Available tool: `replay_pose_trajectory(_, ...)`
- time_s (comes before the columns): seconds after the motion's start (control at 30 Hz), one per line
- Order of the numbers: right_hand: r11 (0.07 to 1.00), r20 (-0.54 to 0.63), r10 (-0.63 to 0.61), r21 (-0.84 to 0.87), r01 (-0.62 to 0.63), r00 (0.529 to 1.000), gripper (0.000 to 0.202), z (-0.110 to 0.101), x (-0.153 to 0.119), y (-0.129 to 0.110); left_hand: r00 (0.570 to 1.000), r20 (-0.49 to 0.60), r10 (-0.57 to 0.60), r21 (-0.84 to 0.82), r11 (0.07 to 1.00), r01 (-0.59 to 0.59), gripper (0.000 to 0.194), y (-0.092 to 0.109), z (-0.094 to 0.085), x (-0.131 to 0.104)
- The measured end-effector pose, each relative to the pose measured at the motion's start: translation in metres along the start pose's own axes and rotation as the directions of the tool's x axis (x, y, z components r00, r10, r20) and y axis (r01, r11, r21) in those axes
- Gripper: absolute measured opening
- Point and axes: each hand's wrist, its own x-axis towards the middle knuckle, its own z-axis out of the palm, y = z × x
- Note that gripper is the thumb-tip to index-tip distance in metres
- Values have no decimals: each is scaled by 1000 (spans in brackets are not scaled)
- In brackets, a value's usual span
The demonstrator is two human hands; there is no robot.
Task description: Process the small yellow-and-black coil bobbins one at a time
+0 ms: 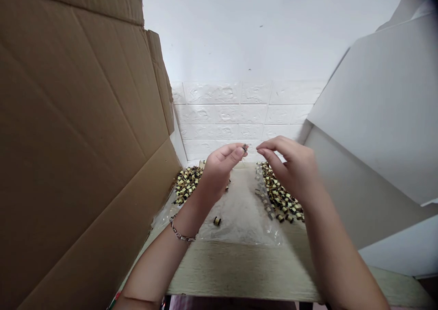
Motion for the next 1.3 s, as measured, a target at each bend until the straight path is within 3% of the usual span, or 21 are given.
replay_pose_trajectory(0.1,993,25,93,76,-95,995,14,-3,1,4,957,-107,270,351,911,-218,19,2,-3,2)
replay_pose_trajectory(0.23,949,114,175,245,-198,978,27,1,1,-2,883,-36,468,597,719,-356,15,9,0,-2)
replay_pose_trajectory(0.5,894,177,250,334,-297,952,24,10,1,-7,875,52,482,665,637,-390,14,9,6,-7)
replay_pose_trajectory(0.7,747,194,354,531,-402,915,25,16,-2,-4,876,9,482,658,657,-369,23,6,5,-7)
replay_pose_trajectory(0.77,723,175,378,557,-408,909,25,17,-2,-5,884,5,467,650,670,-358,22,6,5,-7)
replay_pose_trajectory(0.87,771,111,407,491,-406,907,23,17,-1,-8,911,1,413,593,733,-333,16,5,5,-6)
replay_pose_trajectory(1.03,863,33,397,326,-386,917,25,14,-1,-9,991,34,128,306,943,-132,18,2,2,-2)
replay_pose_trajectory(1.13,849,141,389,328,-414,910,27,9,-1,-4,992,124,-27,148,989,8,20,0,-1,1)
replay_pose_trajectory(1.3,800,358,358,358,-481,862,30,-2,0,3,939,268,-216,108,975,193,22,3,-6,4)
